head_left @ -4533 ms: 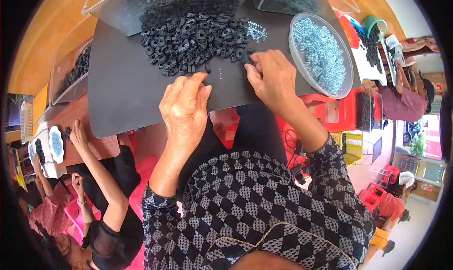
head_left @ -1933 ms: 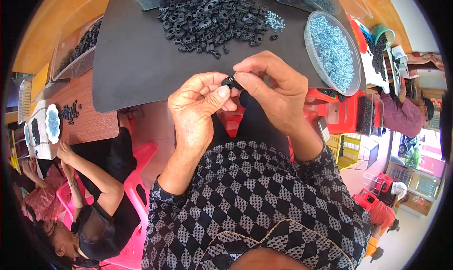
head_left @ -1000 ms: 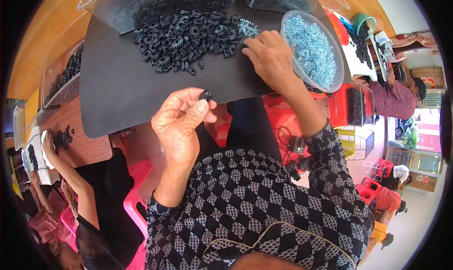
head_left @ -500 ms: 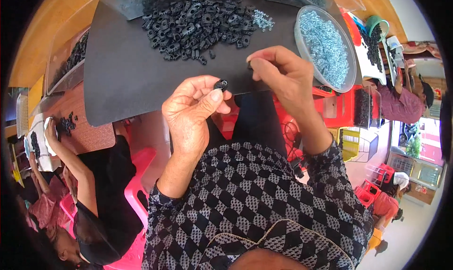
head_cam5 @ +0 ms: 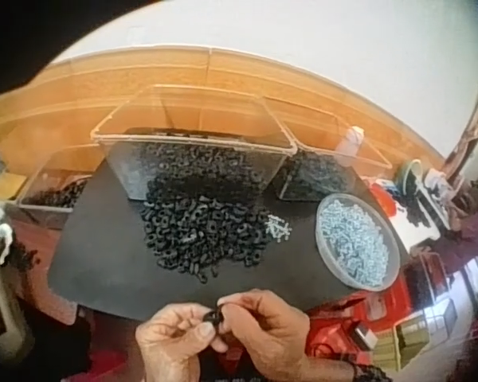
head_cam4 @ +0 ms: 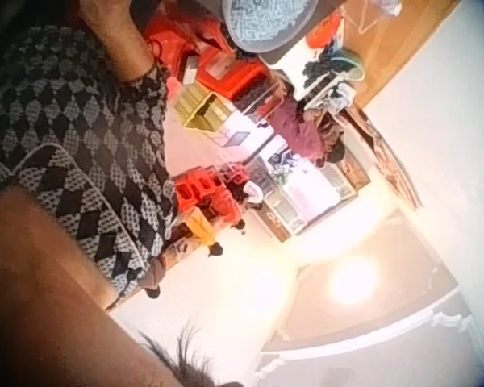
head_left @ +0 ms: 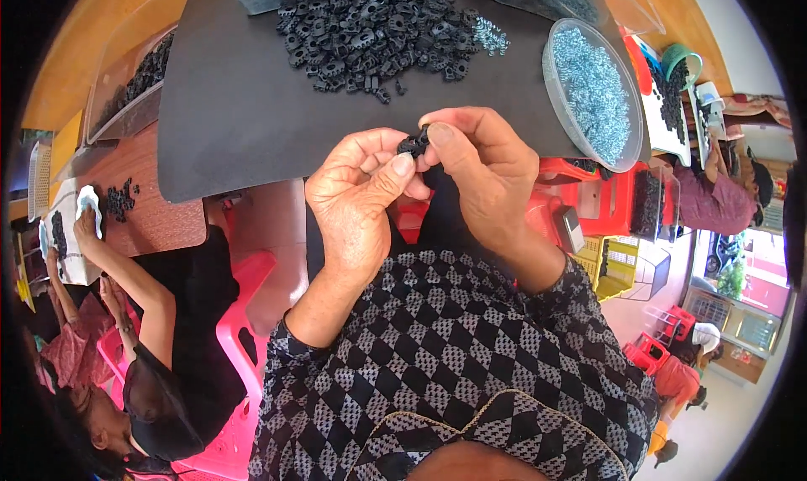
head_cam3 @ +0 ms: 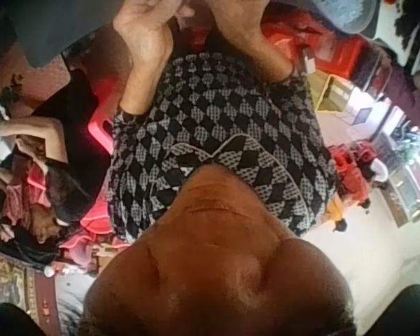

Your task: Assembling small black plastic components by hand in a workshop.

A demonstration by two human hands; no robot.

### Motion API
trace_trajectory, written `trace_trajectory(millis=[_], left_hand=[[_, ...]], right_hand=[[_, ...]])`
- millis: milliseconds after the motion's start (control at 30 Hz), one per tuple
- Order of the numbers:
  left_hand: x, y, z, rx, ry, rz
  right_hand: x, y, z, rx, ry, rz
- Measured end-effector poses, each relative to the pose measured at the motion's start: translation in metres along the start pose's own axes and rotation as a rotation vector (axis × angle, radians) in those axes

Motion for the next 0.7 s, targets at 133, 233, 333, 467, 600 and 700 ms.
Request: trace_trajectory(millis=[133,233,333,467,600,700], left_hand=[[-0.001,0.0,-0.001,0.012,0.037,0.0],[-0.002,-0.002,0.0,0.051,0.043,-0.014],[-0.004,-0.002,-0.002,0.049,0.083,-0.013],[-0.008,-0.003,0.001,0.061,0.067,-0.041],[-0.01,-0.008,0.005,0.111,0.08,-0.063],[-0.013,-0.008,0.001,0.161,0.107,-0.059]], right_hand=[[-0.002,0.002,0.001,0.019,-0.027,-0.019],[-0.002,0.004,0.003,-0.012,-0.051,-0.028],[-0.001,0.004,0.01,-0.137,-0.189,-0.032],[-0.007,0.007,0.021,-0.306,-0.348,-0.003],[-0.012,0.013,0.031,-0.484,-0.526,0.031],[-0.015,0.022,0.044,-0.58,-0.659,0.09]])
Point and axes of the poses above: each hand's wrist, its own x-axis towards the middle knuckle, its own y-axis out of the palm, z = x × y, the point moved 10 cm from there along x, towards the middle knuckle, and after that the axes turned 2 degrees about x, right-handed, at the moved point
